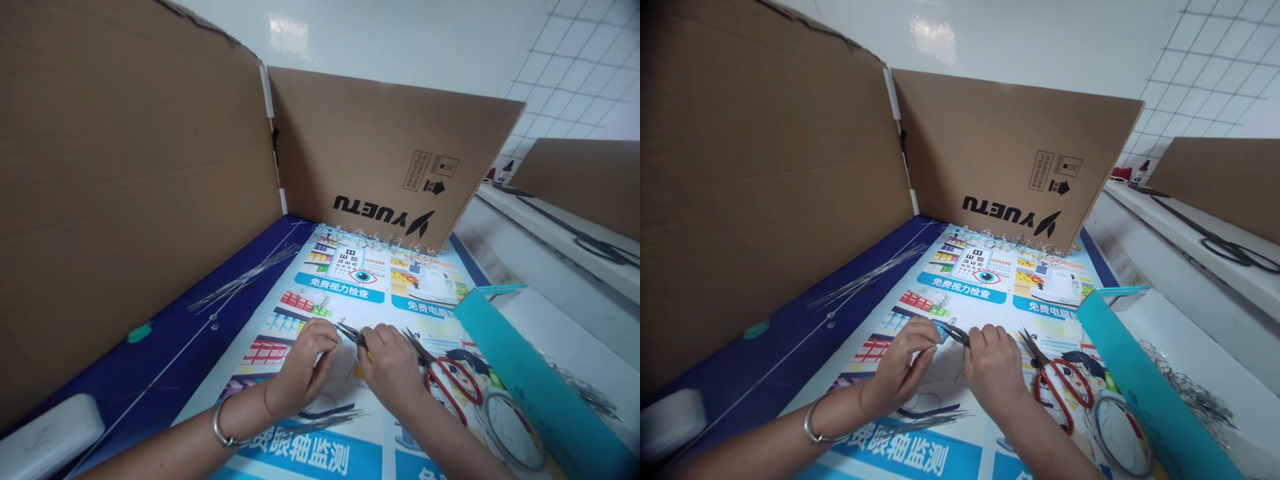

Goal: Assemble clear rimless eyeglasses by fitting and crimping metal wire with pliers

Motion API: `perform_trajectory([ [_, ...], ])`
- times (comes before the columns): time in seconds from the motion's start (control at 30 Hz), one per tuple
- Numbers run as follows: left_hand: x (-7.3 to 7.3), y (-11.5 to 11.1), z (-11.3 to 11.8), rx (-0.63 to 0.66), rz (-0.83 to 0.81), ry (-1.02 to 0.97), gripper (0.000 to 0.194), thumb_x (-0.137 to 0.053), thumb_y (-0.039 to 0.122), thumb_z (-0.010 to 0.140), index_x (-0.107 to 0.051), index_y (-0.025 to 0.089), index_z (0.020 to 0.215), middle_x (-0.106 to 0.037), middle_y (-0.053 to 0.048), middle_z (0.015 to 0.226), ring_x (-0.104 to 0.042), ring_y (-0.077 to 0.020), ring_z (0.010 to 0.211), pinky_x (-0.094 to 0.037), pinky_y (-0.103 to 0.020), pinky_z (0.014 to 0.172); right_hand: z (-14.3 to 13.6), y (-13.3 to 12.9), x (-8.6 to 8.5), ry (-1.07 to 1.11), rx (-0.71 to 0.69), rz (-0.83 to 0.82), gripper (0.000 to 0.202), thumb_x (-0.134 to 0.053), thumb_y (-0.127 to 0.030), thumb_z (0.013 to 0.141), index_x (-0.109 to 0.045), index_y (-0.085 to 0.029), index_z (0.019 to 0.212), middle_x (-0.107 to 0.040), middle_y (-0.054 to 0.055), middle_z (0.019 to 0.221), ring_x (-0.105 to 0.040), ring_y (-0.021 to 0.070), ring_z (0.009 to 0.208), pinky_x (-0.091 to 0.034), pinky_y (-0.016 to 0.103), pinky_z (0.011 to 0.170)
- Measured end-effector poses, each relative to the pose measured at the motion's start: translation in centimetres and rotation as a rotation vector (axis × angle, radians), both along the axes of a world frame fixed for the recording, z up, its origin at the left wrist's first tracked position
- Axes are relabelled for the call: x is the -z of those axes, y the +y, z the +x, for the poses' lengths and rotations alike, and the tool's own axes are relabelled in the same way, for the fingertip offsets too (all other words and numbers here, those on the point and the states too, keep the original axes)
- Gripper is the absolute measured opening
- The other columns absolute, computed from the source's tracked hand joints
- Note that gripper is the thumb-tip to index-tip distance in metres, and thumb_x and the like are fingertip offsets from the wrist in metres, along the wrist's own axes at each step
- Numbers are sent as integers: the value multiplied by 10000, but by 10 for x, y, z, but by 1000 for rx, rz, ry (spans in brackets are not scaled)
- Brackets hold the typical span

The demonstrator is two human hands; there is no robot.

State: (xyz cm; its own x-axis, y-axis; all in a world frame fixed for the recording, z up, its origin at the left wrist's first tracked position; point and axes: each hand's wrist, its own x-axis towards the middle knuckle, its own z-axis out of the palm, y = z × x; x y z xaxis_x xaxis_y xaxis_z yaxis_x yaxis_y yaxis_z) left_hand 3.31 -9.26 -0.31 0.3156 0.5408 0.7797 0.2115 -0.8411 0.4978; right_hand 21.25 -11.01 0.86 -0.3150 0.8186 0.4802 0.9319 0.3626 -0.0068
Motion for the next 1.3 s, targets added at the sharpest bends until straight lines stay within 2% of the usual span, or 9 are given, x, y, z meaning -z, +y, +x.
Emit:
perform_trajectory([
  [0.3, 0, 0, 0, 4, 66, 10, 233, -433, 38, 763, -430, 188, 940, -509, -61, 875, -488, -178, 850, -426, -383, 756, -4, -1, 6, 11, -31, 38, 161, -492, -174, 773, -564, -165, 916, -546, 47, 755, -479, 177, 733, -346, 284, 641],
  [0.7, 2, 3, 0, 27, 10, 19, 202, -440, 45, 775, -441, 188, 918, -520, -57, 867, -488, -171, 842, -419, -365, 765, 3, 4, 9, -1, -47, -28, 156, -487, -198, 791, -574, -166, 916, -549, 47, 767, -477, 179, 745, -351, 292, 666],
  [0.83, 2, 12, -4, 9, -70, -9, 180, -438, 48, 793, -462, 179, 915, -525, -61, 871, -487, -172, 865, -408, -362, 782, 12, 8, 12, 9, -41, -31, 160, -499, -231, 785, -579, -176, 912, -542, 54, 797, -464, 195, 797, -355, 324, 722],
  [1.0, -1, 22, -10, -13, -213, -118, 98, -426, 99, 829, -477, 165, 879, -518, -65, 868, -494, -169, 858, -401, -337, 775, 20, 13, 16, 143, -75, 13, 162, -484, -197, 787, -582, -159, 910, -543, 59, 793, -470, 189, 818, -367, 329, 743],
  [1.1, -6, 25, -12, 59, -340, -162, 69, -413, 150, 853, -480, 166, 852, -519, -61, 859, -497, -162, 835, -400, -315, 752, 20, 14, 18, 194, -109, 28, 157, -481, -189, 786, -582, -160, 902, -544, 56, 787, -475, 185, 810, -377, 328, 737],
  [1.3, -10, 26, -10, 219, -648, -263, 142, -404, 245, 876, -482, 162, 792, -525, -50, 821, -497, -149, 786, -389, -288, 708, 21, 15, 21, 221, -137, 35, 203, -472, -155, 767, -567, -156, 946, -551, 62, 809, -484, 193, 826, -395, 342, 750],
])
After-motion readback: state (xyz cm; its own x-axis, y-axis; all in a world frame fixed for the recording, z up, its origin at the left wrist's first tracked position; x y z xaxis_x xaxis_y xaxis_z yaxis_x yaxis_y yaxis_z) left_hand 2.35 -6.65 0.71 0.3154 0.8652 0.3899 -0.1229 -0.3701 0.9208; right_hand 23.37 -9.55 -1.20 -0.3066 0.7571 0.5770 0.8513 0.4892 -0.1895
